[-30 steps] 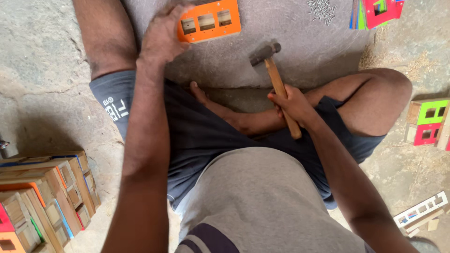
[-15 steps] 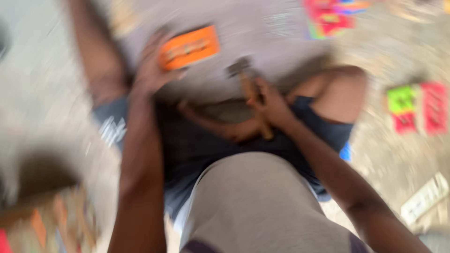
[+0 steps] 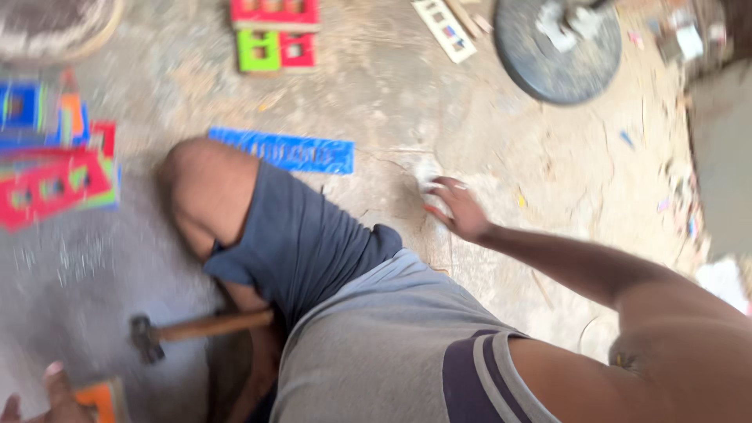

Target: The person assembles small wooden blocks into rectangular frames using a hammer and nails. They pick up wooden pieces, align them, and hammer nails to secure the joints, repeating the process for multiple frames.

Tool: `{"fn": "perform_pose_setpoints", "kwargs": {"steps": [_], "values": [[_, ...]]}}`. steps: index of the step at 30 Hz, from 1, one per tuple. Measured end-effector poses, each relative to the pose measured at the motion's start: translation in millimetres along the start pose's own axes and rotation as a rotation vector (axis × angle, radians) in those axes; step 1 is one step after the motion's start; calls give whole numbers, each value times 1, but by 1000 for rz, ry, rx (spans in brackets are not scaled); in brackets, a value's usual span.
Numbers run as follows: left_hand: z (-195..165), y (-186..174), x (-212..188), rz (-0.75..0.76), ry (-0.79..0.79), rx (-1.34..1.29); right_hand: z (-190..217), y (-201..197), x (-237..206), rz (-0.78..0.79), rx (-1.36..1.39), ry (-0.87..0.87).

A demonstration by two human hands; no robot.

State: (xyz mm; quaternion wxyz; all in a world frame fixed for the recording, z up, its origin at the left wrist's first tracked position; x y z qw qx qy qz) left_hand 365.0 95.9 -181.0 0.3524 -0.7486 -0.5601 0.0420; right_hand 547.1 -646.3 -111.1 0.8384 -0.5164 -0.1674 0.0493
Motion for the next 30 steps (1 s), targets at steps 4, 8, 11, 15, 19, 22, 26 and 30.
{"fn": "perform_pose_setpoints", "kwargs": {"steps": [4, 8, 11, 15, 19, 22, 26, 30], "values": [[-164, 40, 7, 242, 649, -189, -110, -27, -124, 245, -282, 511], [-357, 72, -29, 436, 964, -246, -157, -36, -188, 136, -332, 325], [-474, 98, -80, 570, 1061, -268, -176, -27, -208, 14, -284, 308], [-587, 133, -157, 794, 1167, -218, -191, -29, -224, -47, -259, 331], [-645, 195, -226, 1001, 1272, -49, -204, -42, -231, -31, -279, 316], [-654, 253, -264, 1139, 1373, 77, -212, -44, -234, -87, -192, 295], [-646, 293, -275, 1158, 1381, 178, -216, -33, -236, -52, -203, 302], [-628, 282, -253, 1169, 1228, 313, -211, -27, -234, -6, -205, 309]]}}
Point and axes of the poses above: each hand's wrist, its own x-axis towards the middle knuckle, its own y-axis out of the palm, z = x × y, the point moved 4 cm from there along x, towards the middle knuckle, and after that the axes turned 13 degrees about -z, right-handed, at the moved point
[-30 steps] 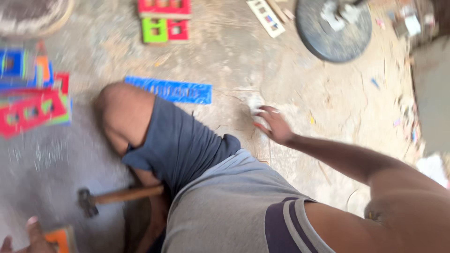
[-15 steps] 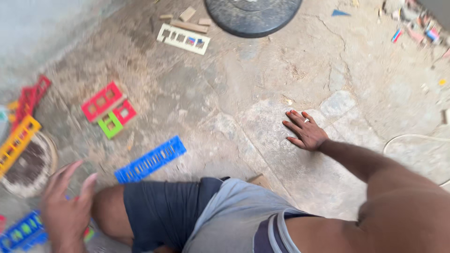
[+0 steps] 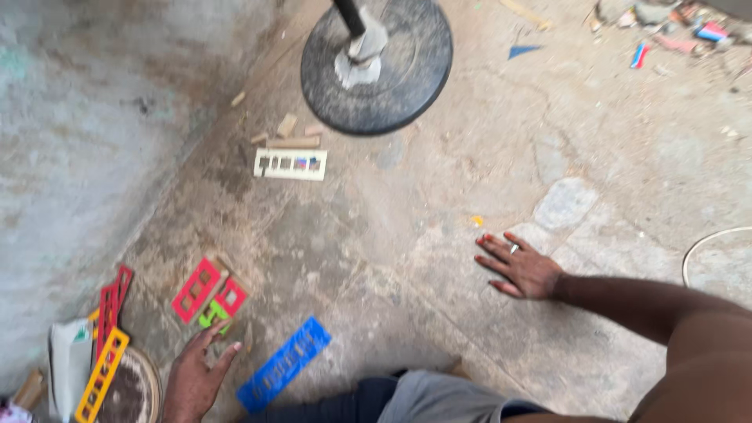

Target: The person assembles small wooden blocks into rectangular frames using a hammer and nails. They pick up wooden pieces, align them, and hammer nails to secure the joints, repeating the process for multiple frames.

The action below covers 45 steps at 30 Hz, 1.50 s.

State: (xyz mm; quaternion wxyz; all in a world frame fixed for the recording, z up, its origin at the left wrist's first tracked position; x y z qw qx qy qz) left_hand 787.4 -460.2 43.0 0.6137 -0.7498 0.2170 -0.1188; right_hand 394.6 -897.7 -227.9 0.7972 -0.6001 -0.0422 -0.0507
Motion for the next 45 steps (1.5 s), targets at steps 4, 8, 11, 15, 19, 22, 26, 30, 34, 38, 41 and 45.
{"fn": "perform_pose_setpoints", "kwargs": {"steps": [4, 8, 11, 15, 19, 22, 26, 30, 34, 38, 41, 45], "values": [[30, -13, -53, -261, 94, -120, 6, -1, 2, -74, -1, -7], [107, -6, -132, -486, 58, -178, 9, 9, -2, -153, -7, -34], [169, -1, -207, -573, 145, -183, 13, 14, -5, -146, -41, -28], [236, 17, -354, -472, -340, -155, 40, 0, 13, -77, -94, -5], [249, 63, -558, -854, -778, -276, 129, -5, 71, -155, -73, -14], [241, 118, -680, -1072, -1004, -408, 255, 32, 135, -187, 384, -228], [214, 187, -780, -1330, -1460, -333, 444, 110, 232, 277, 1105, -36], [207, 234, -814, -1340, -1607, -315, 604, 118, 318, 545, 1328, -127], [230, 239, -806, -1185, -1391, -110, 731, 68, 325, 365, 1443, -496], [262, 213, -791, -1033, -1301, -165, 826, 95, 224, 708, 1121, -814], [271, 192, -789, -956, -1440, -226, 852, 149, 145, 974, 763, -1093], [273, 187, -790, -915, -1557, -317, 838, 196, 108, 1045, 435, -1398]]}}
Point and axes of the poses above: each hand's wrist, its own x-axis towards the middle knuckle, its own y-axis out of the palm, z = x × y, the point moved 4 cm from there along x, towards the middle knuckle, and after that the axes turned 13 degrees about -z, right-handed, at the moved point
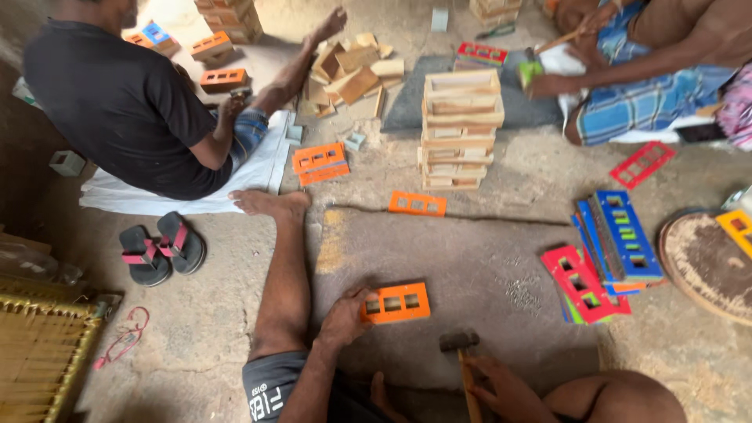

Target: The person assembles small wooden blocks into rectangular frames using a hammer and nails. They pick up wooden pieces, align them, and hammer nails to secure the joints, repeating the process for multiple frames.

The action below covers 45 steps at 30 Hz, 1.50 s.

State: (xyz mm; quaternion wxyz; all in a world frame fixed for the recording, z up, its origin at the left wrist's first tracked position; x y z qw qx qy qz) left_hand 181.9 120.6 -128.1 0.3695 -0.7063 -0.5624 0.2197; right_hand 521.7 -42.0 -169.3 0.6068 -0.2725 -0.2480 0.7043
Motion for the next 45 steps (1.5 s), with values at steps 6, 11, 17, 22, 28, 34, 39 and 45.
{"fn": "perform_pose_setpoints", "kwargs": {"steps": [6, 11, 17, 22, 28, 34, 39, 45], "values": [[4, 36, 9, -52, 140, -18, 1, 24, -10, 150, 19, 88], [6, 74, 1, -101, 318, -89, 1, 36, -14, 121, -51, -5], [-33, 79, 5, -249, 285, 19, -25, 21, -25, 13, -36, -14], [-128, 137, 58, -220, 247, -249, -28, 13, -22, 156, 49, 75], [-187, 252, 122, -194, 200, -151, -23, 3, -18, 143, 201, -10], [-177, 279, 137, -197, 43, -114, -24, 3, -17, 126, 181, -18], [-178, 275, 148, -138, -13, -98, -22, 8, -14, 262, 112, 175], [-188, 249, 135, -195, 166, -392, -7, 2, -8, 187, 137, 68]]}}
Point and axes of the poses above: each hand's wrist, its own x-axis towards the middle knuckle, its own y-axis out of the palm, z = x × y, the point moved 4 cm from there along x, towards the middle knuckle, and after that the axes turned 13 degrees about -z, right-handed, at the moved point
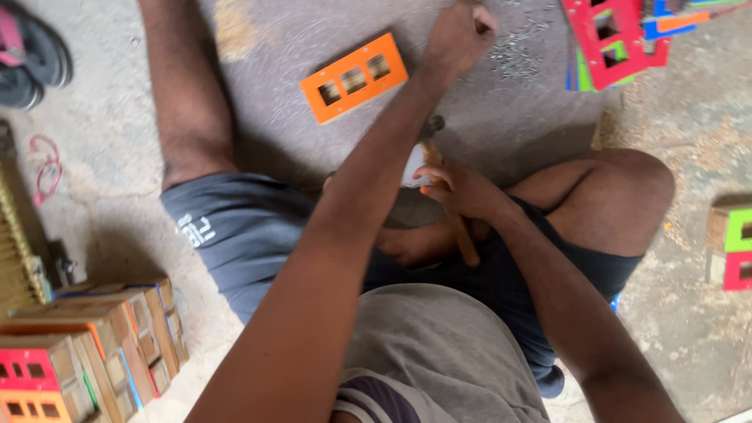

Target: The person assembles small wooden blocks into rectangular frames using a hammer and nails. They pick up wooden pieces, align them, and hammer nails to secure the joints, repeating the process for multiple frames.

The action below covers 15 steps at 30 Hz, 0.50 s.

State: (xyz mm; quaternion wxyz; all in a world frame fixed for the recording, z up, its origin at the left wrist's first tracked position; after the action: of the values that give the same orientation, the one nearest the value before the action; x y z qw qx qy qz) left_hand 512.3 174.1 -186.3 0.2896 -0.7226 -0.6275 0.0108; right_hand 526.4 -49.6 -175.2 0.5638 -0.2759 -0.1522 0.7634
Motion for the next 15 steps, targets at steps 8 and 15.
{"fn": "perform_pose_setpoints", "kwargs": {"steps": [8, 15], "values": [[43, -234, -108, 52, -378, -466, -11, 16, -1, -5, 34, -20], [100, -304, -152, -345, -494, -560, 1, 22, -4, -167, 303, 170]]}}
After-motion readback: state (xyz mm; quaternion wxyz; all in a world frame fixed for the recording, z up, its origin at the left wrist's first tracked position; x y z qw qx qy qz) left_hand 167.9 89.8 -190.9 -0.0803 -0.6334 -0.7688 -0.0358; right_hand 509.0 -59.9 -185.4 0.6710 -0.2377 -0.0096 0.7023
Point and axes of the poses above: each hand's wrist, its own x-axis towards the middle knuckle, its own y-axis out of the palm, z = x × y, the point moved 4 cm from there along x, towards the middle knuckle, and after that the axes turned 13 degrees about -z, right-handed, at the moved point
